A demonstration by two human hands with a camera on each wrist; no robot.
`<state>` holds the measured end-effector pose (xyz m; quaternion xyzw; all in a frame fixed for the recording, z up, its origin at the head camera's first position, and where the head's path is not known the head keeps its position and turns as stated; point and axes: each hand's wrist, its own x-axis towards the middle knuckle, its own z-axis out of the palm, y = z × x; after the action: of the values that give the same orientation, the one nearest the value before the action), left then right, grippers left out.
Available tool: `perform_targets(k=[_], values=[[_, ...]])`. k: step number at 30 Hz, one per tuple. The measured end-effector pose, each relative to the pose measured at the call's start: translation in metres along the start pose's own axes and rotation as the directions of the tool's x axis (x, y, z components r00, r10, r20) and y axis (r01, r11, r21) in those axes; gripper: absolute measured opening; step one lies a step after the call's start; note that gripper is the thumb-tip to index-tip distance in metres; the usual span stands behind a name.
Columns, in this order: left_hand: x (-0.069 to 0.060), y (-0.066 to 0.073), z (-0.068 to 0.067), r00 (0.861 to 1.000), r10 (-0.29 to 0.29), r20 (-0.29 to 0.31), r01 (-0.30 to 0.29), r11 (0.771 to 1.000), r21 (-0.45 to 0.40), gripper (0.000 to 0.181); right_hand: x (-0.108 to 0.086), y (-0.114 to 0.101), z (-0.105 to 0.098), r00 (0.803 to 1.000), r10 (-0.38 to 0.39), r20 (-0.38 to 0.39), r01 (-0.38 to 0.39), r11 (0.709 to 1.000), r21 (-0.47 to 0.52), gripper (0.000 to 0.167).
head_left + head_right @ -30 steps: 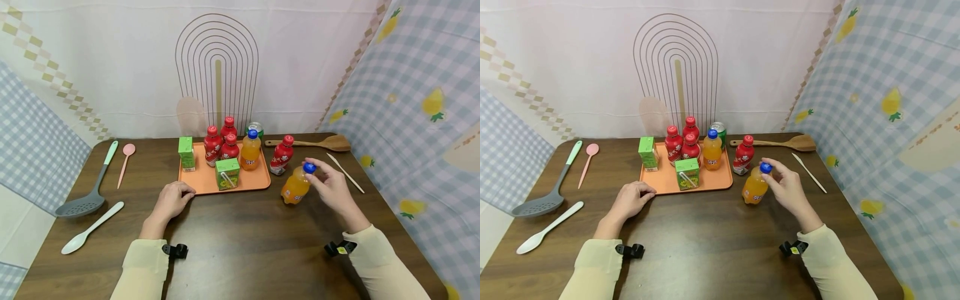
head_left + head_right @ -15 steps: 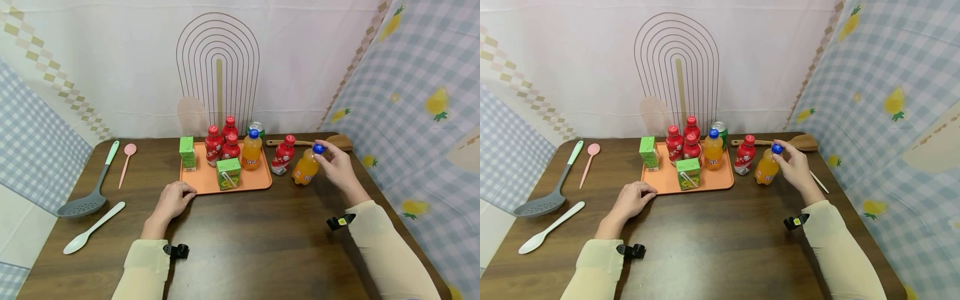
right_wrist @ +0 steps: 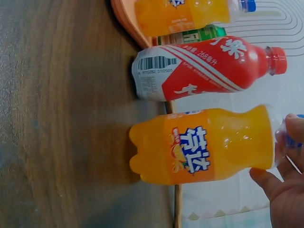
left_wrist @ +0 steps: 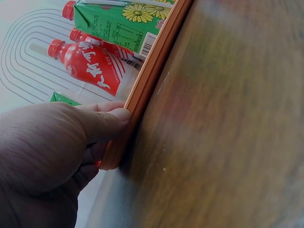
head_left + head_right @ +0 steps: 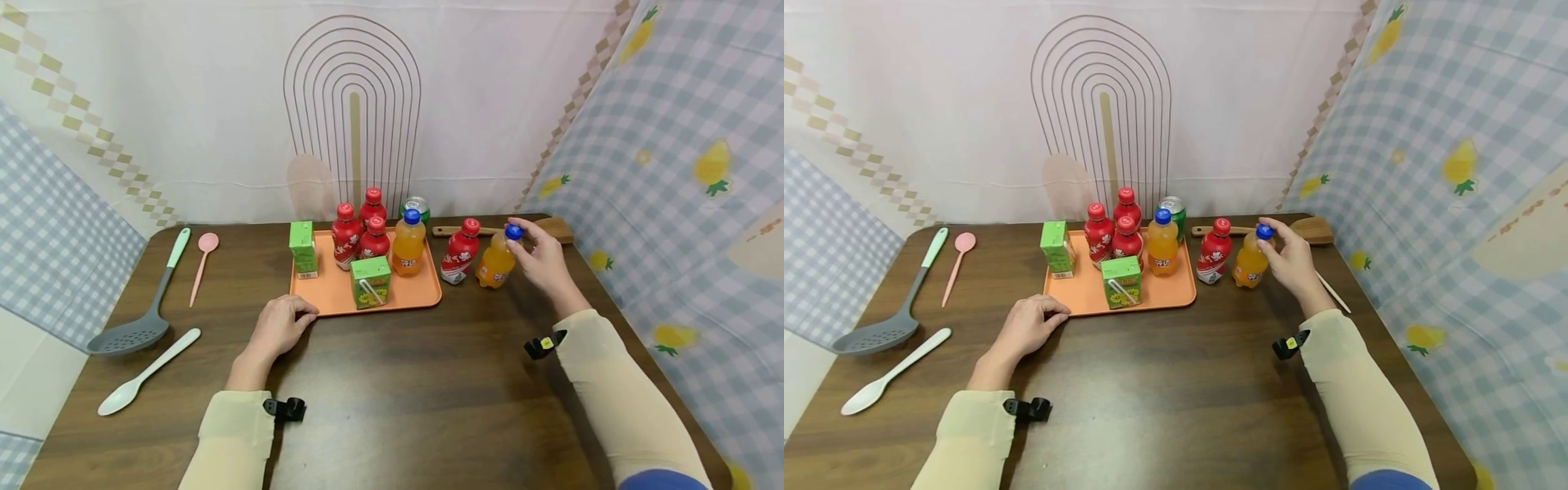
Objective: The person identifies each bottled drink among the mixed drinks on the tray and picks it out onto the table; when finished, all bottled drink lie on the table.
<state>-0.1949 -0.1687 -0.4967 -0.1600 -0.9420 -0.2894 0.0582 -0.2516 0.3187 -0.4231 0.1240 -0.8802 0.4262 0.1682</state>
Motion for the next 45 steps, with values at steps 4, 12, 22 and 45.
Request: perform_targets(k=[4,12,22,45], values=[[0.001,0.0,-0.001,1.0,0.008,-0.003,-0.008,1.0,0.0,0.005,0.0,0.003,0.003,1.0,0.004,-0.018,-0.004,1.0,-0.004,0.042],[0.001,0.0,-0.001,1.0,0.005,-0.001,-0.005,1.0,-0.003,0.005,-0.002,0.008,0.006,0.999,-0.019,-0.043,0.017,0.999,-0.051,0.04],[0.001,0.0,-0.001,1.0,0.009,-0.006,-0.009,1.0,-0.007,0.005,0.0,0.005,0.007,0.998,-0.038,-0.044,0.035,0.998,-0.055,0.04],[0.0,0.0,0.0,1.0,0.012,-0.005,-0.012,1.0,-0.003,0.005,-0.001,0.005,0.008,0.999,-0.014,-0.052,0.014,1.0,0.002,0.041]])
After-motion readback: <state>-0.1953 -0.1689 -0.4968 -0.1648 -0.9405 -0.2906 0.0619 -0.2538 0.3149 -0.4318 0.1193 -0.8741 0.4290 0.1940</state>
